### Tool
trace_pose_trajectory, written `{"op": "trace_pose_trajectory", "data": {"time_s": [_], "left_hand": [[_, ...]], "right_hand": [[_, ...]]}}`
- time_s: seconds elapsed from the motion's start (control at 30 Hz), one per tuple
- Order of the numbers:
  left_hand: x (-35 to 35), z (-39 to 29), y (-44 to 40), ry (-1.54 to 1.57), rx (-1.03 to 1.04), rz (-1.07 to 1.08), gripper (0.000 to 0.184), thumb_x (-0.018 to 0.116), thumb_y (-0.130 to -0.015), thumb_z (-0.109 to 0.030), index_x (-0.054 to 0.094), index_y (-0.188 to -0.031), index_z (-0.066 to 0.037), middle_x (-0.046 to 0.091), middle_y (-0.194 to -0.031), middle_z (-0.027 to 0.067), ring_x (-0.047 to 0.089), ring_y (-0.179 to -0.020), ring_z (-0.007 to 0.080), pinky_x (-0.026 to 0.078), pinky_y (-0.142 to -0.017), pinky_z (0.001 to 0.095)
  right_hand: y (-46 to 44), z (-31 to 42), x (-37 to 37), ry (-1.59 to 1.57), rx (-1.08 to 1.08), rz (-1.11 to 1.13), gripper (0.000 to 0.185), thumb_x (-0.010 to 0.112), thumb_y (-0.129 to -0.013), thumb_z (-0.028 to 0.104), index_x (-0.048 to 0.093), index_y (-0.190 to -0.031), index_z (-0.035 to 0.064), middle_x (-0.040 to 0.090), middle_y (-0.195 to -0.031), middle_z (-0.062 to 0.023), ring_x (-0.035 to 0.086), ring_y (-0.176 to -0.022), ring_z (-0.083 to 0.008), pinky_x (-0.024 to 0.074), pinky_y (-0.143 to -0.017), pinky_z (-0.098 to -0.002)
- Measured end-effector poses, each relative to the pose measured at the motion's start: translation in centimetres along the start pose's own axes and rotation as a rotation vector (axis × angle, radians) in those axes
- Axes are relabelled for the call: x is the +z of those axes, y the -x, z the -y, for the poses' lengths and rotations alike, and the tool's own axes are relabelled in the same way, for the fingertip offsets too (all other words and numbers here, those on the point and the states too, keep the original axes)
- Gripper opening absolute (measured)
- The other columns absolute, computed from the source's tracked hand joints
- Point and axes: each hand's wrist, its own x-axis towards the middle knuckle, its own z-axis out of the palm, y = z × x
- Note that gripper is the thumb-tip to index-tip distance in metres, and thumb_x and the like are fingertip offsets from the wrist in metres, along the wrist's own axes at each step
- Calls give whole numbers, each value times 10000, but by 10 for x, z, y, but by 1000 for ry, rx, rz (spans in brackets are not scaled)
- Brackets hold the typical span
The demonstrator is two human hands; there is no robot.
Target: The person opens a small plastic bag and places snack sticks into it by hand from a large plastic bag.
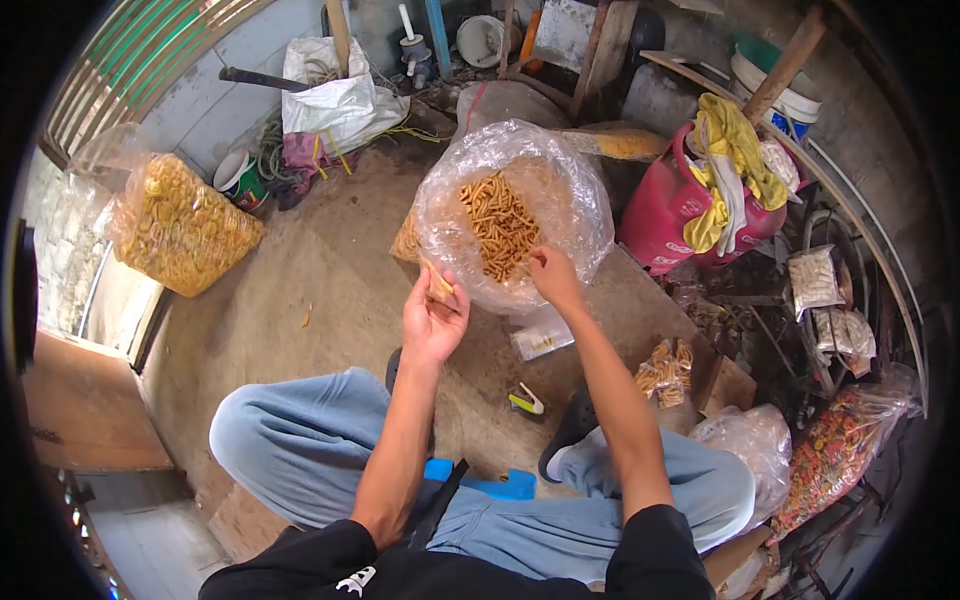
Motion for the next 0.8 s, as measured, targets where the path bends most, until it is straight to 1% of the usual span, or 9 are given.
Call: {"op": "trace_pose_trajectory", "data": {"time_s": [0.1, 0.2, 0.33, 0.43, 0.5, 0.63, 0.7, 0.73, 0.8], "left_hand": [[-3, 2, -1, 19, -7, -21, 180, 540, -941, -232, 615, -1068, -128, 664, -1006, -33, 627, -891, 122, 533, -756, 319], [-9, 1, -6, 66, -47, 5, 191, 528, -946, -235, 614, -1076, -123, 671, -980, -34, 630, -874, 116, 530, -737, 304], [-13, -3, -10, 48, -82, 59, 199, 524, -948, -243, 621, -1073, -123, 678, -947, -32, 640, -854, 118, 529, -717, 296], [-13, -5, -12, 69, -92, 51, 194, 528, -946, -244, 629, -1064, -127, 680, -939, -25, 647, -834, 122, 530, -709, 296], [-11, -3, -13, 74, -52, -29, 192, 533, -944, -250, 636, -1052, -130, 680, -911, -13, 651, -816, 127, 531, -698, 294], [-13, 2, -14, 75, -110, -2, 192, 541, -941, -253, 628, -1062, -131, 675, -885, -5, 652, -821, 129, 536, -687, 290], [-14, 5, -16, 30, -63, -79, 190, 554, -937, -258, 595, -1080, -140, 653, -952, -48, 629, -801, 107, 552, -662, 283], [-15, 6, -16, 29, -63, -81, 190, 554, -937, -258, 595, -1080, -140, 653, -952, -48, 629, -801, 107, 552, -662, 283], [-16, 6, -17, 30, -102, -69, 194, 558, -934, -257, 592, -1085, -140, 649, -976, -60, 629, -806, 109, 553, -665, 287]], "right_hand": [[-13, -11, 24, 192, -73, 64, 198, 541, -818, 131, 666, -931, 29, 665, -893, -186, 637, -849, -356, 498, -739, -430], [-30, -12, 40, 392, -86, 216, 186, 553, -778, 100, 664, -911, 34, 665, -884, -183, 639, -869, -342, 497, -738, -426], [-53, -27, 67, 584, -144, 301, 162, 539, -766, 103, 663, -854, 48, 663, -825, -172, 641, -847, -346, 500, -744, -445], [-65, -33, 86, 675, -36, 384, 194, 543, -771, 113, 657, -920, 63, 652, -929, -182, 626, -901, -351, 496, -783, -452], [-68, -30, 85, 494, -46, 234, 301, 551, -775, 129, 631, -1060, 77, 599, -1113, -198, 595, -1000, -356, 481, -846, -442], [-79, -42, 100, 433, -148, 130, 394, 557, -787, 151, 587, -1175, 90, 526, -1253, -187, 561, -1076, -354, 461, -896, -434], [-83, -35, 104, 422, 39, 196, 391, 551, -813, 163, 583, -1196, 92, 553, -1238, -173, 556, -1092, -352, 455, -916, -419], [-86, -33, 108, 420, 40, 197, 391, 551, -813, 163, 583, -1196, 92, 553, -1238, -173, 556, -1092, -352, 455, -916, -419], [-95, -32, 116, 372, 249, 203, 353, 558, -826, 185, 602, -1161, 85, 601, -1173, -170, 578, -1067, -340, 464, -909, -406]]}}
